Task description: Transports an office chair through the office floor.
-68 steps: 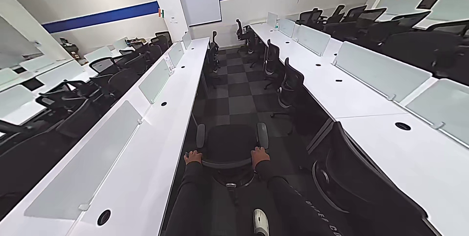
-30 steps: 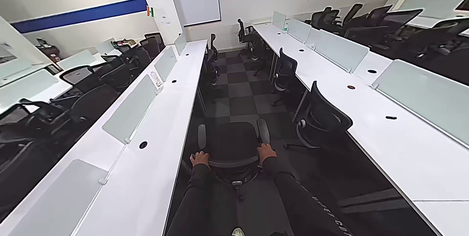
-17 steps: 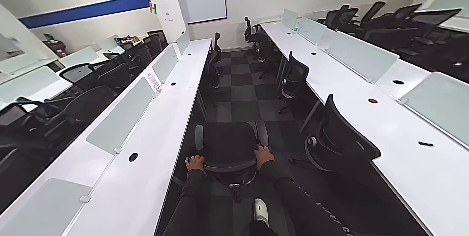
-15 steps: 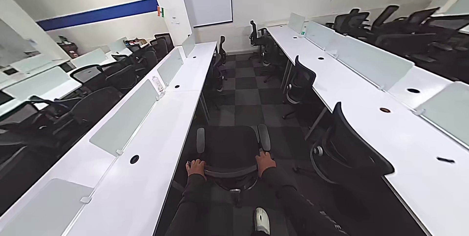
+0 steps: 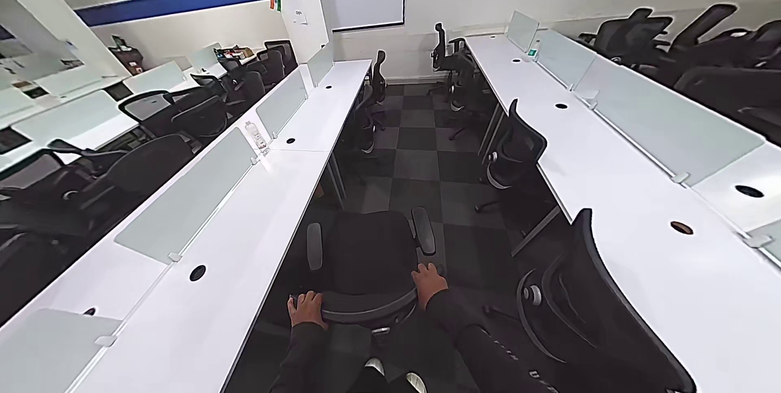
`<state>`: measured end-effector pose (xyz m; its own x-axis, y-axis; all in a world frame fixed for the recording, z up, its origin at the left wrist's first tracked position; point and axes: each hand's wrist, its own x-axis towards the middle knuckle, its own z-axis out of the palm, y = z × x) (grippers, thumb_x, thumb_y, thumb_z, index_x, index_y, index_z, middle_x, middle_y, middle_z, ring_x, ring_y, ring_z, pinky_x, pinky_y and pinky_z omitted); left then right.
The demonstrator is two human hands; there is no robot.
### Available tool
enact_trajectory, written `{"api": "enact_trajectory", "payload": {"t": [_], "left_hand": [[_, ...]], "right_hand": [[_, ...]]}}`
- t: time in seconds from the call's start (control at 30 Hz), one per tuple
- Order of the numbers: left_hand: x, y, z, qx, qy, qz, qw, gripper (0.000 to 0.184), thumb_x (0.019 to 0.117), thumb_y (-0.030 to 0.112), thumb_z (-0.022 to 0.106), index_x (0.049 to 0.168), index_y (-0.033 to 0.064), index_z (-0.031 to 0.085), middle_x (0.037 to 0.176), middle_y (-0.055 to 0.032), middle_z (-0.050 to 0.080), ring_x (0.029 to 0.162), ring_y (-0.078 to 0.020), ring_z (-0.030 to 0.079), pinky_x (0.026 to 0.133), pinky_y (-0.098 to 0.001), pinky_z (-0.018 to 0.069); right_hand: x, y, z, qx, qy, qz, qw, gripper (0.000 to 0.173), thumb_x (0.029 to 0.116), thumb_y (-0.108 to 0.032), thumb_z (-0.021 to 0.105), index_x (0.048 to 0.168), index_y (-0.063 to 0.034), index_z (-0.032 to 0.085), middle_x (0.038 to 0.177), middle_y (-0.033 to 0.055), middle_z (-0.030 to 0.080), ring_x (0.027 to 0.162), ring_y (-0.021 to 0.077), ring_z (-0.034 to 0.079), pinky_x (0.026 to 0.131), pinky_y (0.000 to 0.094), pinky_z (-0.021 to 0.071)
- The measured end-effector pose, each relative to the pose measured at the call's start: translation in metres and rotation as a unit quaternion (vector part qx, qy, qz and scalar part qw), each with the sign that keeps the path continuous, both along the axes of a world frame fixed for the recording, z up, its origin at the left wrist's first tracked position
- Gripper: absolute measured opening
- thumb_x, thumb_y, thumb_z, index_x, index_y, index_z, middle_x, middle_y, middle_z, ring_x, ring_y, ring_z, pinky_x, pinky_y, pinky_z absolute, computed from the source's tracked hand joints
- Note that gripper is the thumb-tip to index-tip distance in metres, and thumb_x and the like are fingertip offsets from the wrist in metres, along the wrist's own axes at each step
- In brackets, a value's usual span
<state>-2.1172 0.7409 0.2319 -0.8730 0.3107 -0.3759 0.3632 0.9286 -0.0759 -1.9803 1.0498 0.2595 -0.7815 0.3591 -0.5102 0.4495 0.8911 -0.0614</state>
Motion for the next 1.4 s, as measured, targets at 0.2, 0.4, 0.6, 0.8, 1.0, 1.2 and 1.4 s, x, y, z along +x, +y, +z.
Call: {"api": "enact_trajectory", "payload": {"t": [0.2,0.4,0.6,0.8,1.0,1.2,1.4], "left_hand": [[0.006,0.054,0.0,-0.008,-0.019,-0.022,1.0,0.066,0.0752,0.029,0.082,0.139,0.0204,0.065,0.144,-0.0038,0.062,0.142,-0.0332,0.048,0.124,-0.065,0.0178],[-0.021,0.105,0.001,0.004,-0.033,-0.067,0.997,0.057,0.0788,0.032,0.08,0.131,0.0121,0.069,0.136,-0.0124,0.066,0.131,-0.0359,0.057,0.108,-0.0548,0.0465],[-0.045,0.15,0.009,0.011,-0.081,-0.071,0.994,0.057,0.0799,0.024,0.08,0.133,0.008,0.067,0.137,-0.0149,0.065,0.131,-0.0377,0.056,0.105,-0.054,0.0489],[-0.075,0.179,0.019,0.033,-0.164,-0.064,0.984,0.052,0.0881,0.034,0.073,0.133,0.0075,0.068,0.14,-0.0186,0.062,0.132,-0.0402,0.055,0.106,-0.0562,0.0483],[-0.105,0.204,0.017,0.06,-0.216,-0.03,0.974,0.05,0.0919,0.039,0.07,0.132,0.0096,0.07,0.139,-0.0185,0.062,0.13,-0.0406,0.056,0.105,-0.0562,0.0494],[-0.129,0.235,0.015,0.073,-0.236,0.058,0.967,0.051,0.0909,0.035,0.072,0.137,0.0137,0.068,0.143,-0.0161,0.06,0.134,-0.0389,0.053,0.108,-0.0543,0.048],[-0.158,0.268,0.011,0.082,-0.145,0.145,0.975,0.051,0.0839,0.03,0.075,0.134,0.0178,0.07,0.135,-0.0104,0.066,0.128,-0.0341,0.058,0.103,-0.0524,0.0498]], "right_hand": [[-0.04,0.085,-0.01,-0.004,0.044,0.027,0.999,0.066,0.0711,-0.005,0.084,0.135,-0.0123,0.066,0.15,0.0154,0.051,0.146,0.0428,0.038,0.091,0.0618,0.0572],[-0.112,0.163,-0.005,-0.017,0.054,0.109,0.992,0.061,0.0688,-0.007,0.086,0.127,-0.009,0.069,0.141,0.0156,0.056,0.138,0.0421,0.045,0.088,0.06,0.0575],[-0.188,0.22,-0.012,0.002,0.044,0.179,0.983,0.059,0.0687,-0.003,0.084,0.126,-0.0092,0.07,0.137,0.015,0.058,0.136,0.0401,0.047,0.088,0.0564,0.0577],[-0.256,0.261,-0.007,0.011,0.039,0.258,0.965,0.063,0.0637,-0.006,0.088,0.124,-0.0075,0.069,0.135,0.0153,0.058,0.133,0.0392,0.049,0.091,0.0545,0.057],[-0.329,0.289,-0.007,0.012,0.019,0.331,0.943,0.063,0.0645,-0.008,0.088,0.124,-0.0061,0.069,0.135,0.0158,0.058,0.135,0.0396,0.048,0.097,0.0537,0.054],[-0.416,0.302,-0.01,0.006,0.034,0.415,0.909,0.061,0.0647,-0.009,0.088,0.123,-0.0058,0.069,0.134,0.0164,0.059,0.133,0.0393,0.05,0.092,0.0533,0.0559],[-0.504,0.304,-0.014,-0.018,0.055,0.462,0.885,0.056,0.0677,-0.01,0.087,0.121,-0.0057,0.07,0.133,0.0167,0.061,0.134,0.0401,0.05,0.091,0.0565,0.0558]]}}
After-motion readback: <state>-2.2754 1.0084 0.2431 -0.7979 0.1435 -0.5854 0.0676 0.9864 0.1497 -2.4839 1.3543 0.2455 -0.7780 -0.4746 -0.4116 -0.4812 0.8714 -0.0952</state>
